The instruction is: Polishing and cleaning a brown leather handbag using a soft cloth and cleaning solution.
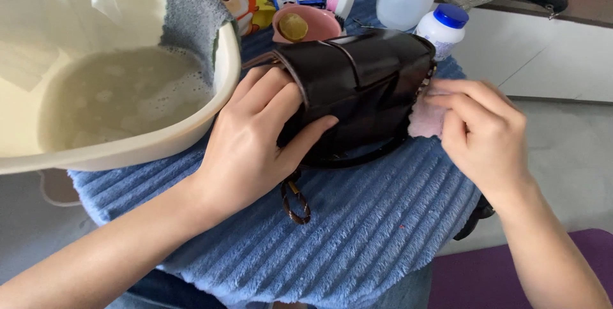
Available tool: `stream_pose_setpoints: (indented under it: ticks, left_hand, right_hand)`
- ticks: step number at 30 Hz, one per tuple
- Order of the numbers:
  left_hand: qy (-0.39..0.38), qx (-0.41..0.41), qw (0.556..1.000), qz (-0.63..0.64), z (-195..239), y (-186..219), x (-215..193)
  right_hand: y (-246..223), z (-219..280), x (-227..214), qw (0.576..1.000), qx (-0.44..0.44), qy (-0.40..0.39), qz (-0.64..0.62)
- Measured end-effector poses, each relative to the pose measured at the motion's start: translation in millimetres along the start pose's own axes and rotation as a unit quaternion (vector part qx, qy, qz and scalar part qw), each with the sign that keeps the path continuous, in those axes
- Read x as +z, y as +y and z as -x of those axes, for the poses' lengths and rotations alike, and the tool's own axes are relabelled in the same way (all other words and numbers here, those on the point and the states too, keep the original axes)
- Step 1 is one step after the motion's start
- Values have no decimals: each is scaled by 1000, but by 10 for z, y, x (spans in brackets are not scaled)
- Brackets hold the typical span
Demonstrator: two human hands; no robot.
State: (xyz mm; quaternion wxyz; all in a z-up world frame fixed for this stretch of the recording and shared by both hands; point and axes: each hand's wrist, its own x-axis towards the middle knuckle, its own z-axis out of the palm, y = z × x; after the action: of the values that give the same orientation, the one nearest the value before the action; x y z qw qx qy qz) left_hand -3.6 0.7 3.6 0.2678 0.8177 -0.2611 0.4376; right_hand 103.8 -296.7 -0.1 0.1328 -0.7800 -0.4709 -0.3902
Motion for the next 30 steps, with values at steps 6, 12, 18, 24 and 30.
stream_pose_setpoints:
  ticks: [6, 12, 18, 24, 30]
  left_hand:
    - [-63, -47, 996, 46, 120, 63, -218]
    - [-92, -69, 993, 39, 229, 122, -369]
    - [-208, 15, 978, 4, 247, 52, -505]
    - [-194, 95, 966, -141, 278, 15, -508]
    - [-241, 151, 867, -410, 311, -73, -520]
  right_hand:
    - [-87, -37, 65, 993, 105, -54, 28]
    - [-458, -158, 217, 993, -93, -67, -17]
    - [-692, -210, 271, 979, -181, -69, 68]
    - [-216, -148, 83, 998, -32, -4, 51]
    - [-264, -427, 41, 992, 109, -46, 40]
